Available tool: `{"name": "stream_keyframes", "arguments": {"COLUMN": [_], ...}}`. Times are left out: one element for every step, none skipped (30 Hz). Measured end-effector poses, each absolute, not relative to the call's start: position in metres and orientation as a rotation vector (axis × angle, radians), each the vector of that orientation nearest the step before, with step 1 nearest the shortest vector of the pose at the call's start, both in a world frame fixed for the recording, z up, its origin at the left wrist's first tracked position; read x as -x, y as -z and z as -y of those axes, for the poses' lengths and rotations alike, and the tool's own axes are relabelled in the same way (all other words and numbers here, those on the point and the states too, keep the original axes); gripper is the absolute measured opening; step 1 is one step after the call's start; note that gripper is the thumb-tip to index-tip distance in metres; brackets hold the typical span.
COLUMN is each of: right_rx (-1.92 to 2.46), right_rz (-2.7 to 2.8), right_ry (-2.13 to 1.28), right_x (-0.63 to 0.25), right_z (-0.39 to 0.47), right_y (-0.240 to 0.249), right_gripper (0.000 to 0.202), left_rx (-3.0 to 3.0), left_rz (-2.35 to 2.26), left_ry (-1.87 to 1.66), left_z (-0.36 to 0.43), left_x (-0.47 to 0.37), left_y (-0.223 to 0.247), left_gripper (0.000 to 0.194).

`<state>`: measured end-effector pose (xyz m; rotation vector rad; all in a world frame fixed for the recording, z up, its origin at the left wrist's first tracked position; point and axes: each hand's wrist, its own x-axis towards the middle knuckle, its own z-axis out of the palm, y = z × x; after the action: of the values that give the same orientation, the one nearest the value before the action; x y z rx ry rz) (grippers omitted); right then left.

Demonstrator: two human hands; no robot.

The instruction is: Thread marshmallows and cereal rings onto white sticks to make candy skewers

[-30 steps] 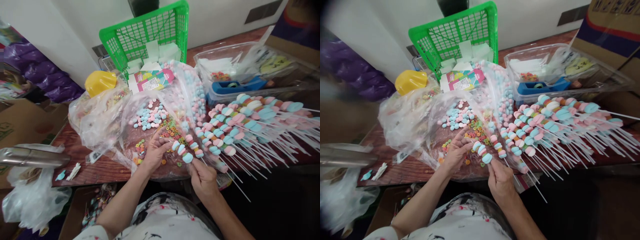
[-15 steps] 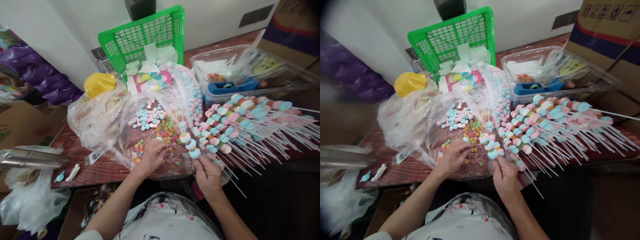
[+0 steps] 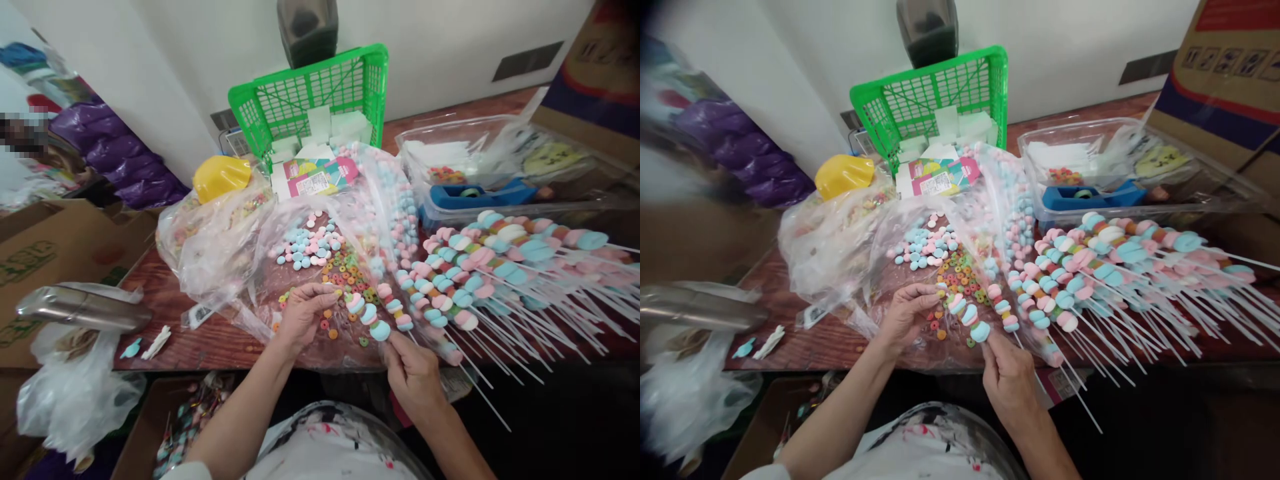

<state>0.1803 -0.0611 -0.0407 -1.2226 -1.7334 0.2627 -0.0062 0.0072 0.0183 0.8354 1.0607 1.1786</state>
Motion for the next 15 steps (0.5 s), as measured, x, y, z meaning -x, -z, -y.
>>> {"name": "stream_keyframes", "arguments": {"right_rx": [1.218, 1.217, 1.218, 1.220, 1.221, 1.224, 1.227, 1.230, 1.234, 1.240, 1.250, 1.263, 1.279, 1.295, 1.310], "right_rz": [1.746, 1.756, 1.762, 1.767, 1.778, 1.795, 1.819, 1.847, 1.876, 1.904, 1.923, 1.933, 1.933, 1.927, 1.919], "right_ry": [-0.267, -0.275, -0.286, -0.293, -0.294, -0.287, -0.269, -0.245, -0.220, -0.205, -0.199, -0.203, -0.217, -0.239, -0.268], "right_x": [-0.180, -0.179, -0.179, -0.179, -0.179, -0.180, -0.180, -0.180, -0.181, -0.181, -0.180, -0.180, -0.180, -0.180, -0.180], "right_z": [0.062, 0.062, 0.063, 0.063, 0.063, 0.063, 0.063, 0.063, 0.063, 0.063, 0.063, 0.063, 0.063, 0.063, 0.062], "right_y": [0.042, 0.044, 0.045, 0.046, 0.046, 0.046, 0.045, 0.045, 0.044, 0.044, 0.044, 0.044, 0.044, 0.043, 0.043], "right_gripper": [0.019, 0.018, 0.018, 0.019, 0.020, 0.021, 0.022, 0.023, 0.023, 0.024, 0.025, 0.025, 0.025, 0.025, 0.025], "left_rx": [-0.770, -0.733, -0.717, -0.714, -0.720, -0.728, -0.736, -0.745, -0.762, -0.794, -0.838, -0.886, -0.924, -0.941, -0.930], "left_rz": [-1.035, -1.019, -1.011, -1.011, -1.014, -1.019, -1.023, -1.024, -1.024, -1.025, -1.029, -1.033, -1.032, -1.026, -1.013], "left_ry": [-1.192, -1.211, -1.237, -1.263, -1.288, -1.306, -1.310, -1.301, -1.283, -1.259, -1.232, -1.206, -1.188, -1.173, -1.162], "left_z": [-0.006, -0.005, -0.004, -0.004, -0.004, -0.005, -0.005, -0.006, -0.006, -0.007, -0.007, -0.007, -0.007, -0.007, -0.008], "left_x": [0.004, 0.002, 0.000, -0.002, -0.004, -0.005, -0.005, -0.005, -0.003, -0.002, 0.001, 0.003, 0.005, 0.007, 0.008], "left_y": [-0.020, -0.020, -0.020, -0.019, -0.017, -0.016, -0.014, -0.013, -0.011, -0.010, -0.009, -0.008, -0.007, -0.006, -0.005], "left_gripper": [0.017, 0.018, 0.019, 0.020, 0.021, 0.023, 0.026, 0.029, 0.031, 0.030, 0.027, 0.022, 0.018, 0.016, 0.017]}}
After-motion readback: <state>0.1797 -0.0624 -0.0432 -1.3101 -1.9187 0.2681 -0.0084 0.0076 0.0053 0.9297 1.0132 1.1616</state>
